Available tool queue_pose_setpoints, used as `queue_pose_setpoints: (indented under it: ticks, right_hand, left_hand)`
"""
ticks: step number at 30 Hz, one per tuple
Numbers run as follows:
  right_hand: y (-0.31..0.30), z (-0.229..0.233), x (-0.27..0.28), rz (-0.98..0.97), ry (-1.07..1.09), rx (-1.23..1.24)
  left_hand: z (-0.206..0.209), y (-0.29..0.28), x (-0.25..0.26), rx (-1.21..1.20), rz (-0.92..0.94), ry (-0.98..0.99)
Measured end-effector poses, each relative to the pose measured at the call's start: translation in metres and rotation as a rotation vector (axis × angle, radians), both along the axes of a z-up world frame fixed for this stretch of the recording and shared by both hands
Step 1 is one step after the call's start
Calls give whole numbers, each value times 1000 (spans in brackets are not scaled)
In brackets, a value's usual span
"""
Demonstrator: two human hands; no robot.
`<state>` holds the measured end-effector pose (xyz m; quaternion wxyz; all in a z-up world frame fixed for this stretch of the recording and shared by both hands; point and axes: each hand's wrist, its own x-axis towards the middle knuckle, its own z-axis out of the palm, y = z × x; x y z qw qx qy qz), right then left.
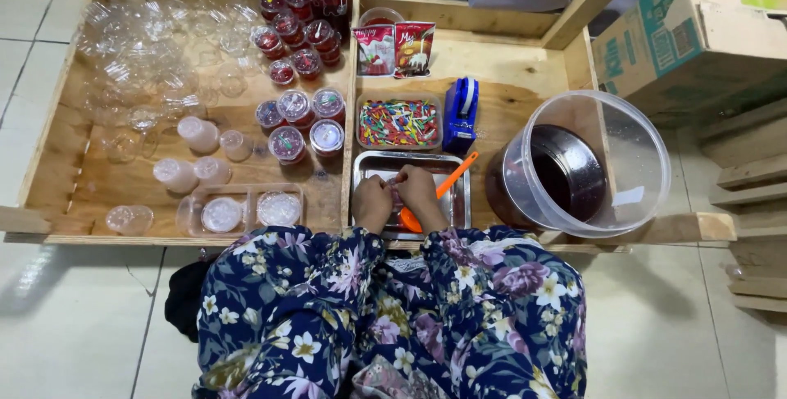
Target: Filling small plastic cups with jelly using a ladle in a packaging area.
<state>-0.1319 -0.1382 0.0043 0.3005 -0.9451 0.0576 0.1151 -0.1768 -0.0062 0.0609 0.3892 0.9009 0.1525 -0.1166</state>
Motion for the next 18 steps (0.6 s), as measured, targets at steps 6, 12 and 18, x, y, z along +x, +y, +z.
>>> queue_pose_setpoints:
  ticks: [6, 12, 18]
  right_hand:
    - [6, 18, -7, 43, -108, 11]
    - [-18, 55, 12, -164, -113, 145]
    - [-82, 91, 76, -396, -352, 113]
  left_hand:
    - [4, 1, -1, -4, -34, -33]
    - [24, -2, 3, -44, 77, -146]
    - [35, -24, 40, -139, 113, -290]
